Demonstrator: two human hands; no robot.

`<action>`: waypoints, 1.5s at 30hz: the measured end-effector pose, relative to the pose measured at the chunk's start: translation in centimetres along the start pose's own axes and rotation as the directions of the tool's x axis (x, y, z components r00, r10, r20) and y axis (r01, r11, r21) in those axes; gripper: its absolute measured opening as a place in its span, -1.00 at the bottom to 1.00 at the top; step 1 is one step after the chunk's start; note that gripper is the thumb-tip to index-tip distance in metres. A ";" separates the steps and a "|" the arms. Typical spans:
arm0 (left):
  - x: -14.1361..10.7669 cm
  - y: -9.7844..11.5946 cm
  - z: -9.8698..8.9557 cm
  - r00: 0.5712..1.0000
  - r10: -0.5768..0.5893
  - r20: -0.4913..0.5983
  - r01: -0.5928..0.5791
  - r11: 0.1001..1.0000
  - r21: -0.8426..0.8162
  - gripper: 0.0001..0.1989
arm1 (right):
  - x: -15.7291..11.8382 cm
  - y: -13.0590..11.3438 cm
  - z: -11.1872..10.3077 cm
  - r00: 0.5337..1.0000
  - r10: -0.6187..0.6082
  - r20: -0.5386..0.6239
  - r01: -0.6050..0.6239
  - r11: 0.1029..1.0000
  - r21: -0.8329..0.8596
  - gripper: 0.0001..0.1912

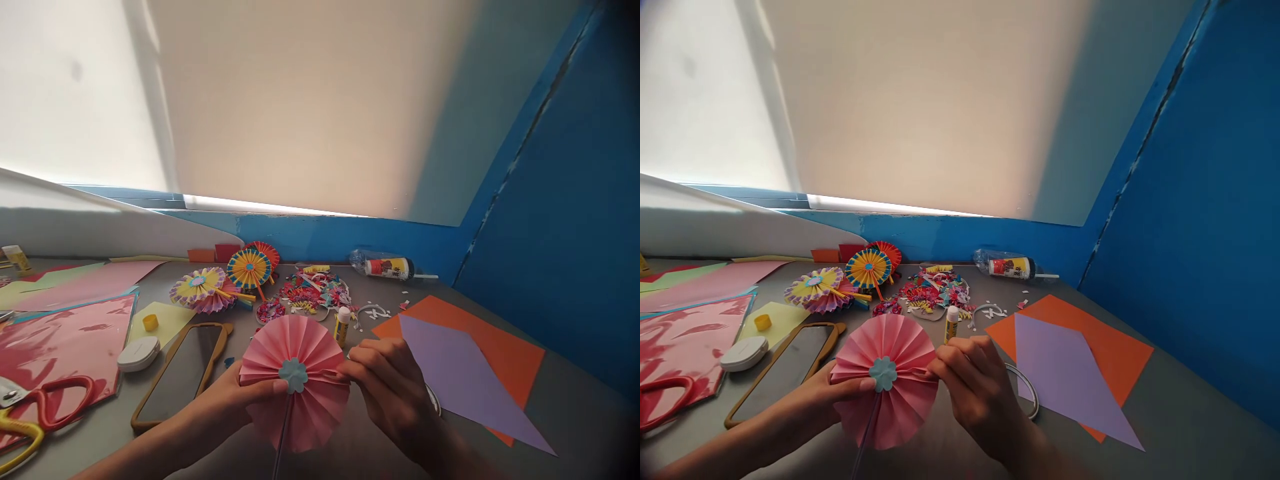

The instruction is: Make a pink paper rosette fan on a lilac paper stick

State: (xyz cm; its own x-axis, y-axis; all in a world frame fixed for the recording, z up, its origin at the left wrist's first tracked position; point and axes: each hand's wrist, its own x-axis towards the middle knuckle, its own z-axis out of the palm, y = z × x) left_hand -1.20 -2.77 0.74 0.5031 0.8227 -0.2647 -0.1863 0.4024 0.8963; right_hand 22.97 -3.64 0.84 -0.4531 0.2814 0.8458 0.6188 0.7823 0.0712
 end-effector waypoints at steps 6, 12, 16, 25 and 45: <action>0.3 0.0 -0.5 0.999 0.006 -0.036 -0.009 0.998 -0.069 -0.52 | -0.4 0.0 -0.2 0.981 0.188 -0.036 -0.176 0.961 0.211 -0.79; -0.1 0.5 -0.1 0.999 0.027 0.017 -0.024 0.985 -0.169 -0.55 | -0.3 -0.5 0.0 0.990 0.122 -0.075 -0.110 0.983 0.145 -0.79; 0.2 -0.1 -0.3 0.998 0.046 0.040 -0.039 0.987 -0.155 -0.50 | 0.0 -0.8 0.4 0.985 0.158 -0.070 -0.142 0.972 0.187 -0.82; -0.1 0.6 -0.2 0.999 0.032 0.028 -0.028 0.993 -0.111 -0.72 | -0.6 0.0 0.4 0.992 0.126 -0.022 -0.120 0.978 0.170 -0.76; -0.3 0.4 0.3 0.988 0.057 0.142 -0.046 0.996 -0.077 -0.62 | -0.7 -0.3 0.5 0.998 0.054 -0.035 -0.053 0.998 0.046 -0.79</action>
State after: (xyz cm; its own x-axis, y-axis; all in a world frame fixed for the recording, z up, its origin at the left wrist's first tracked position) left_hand -1.14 -2.94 1.26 0.6069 0.7785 -0.1601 -0.2734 0.3936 0.8777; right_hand 22.74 -3.80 -0.02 -0.3960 0.3036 0.8666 0.6117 0.7911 0.0024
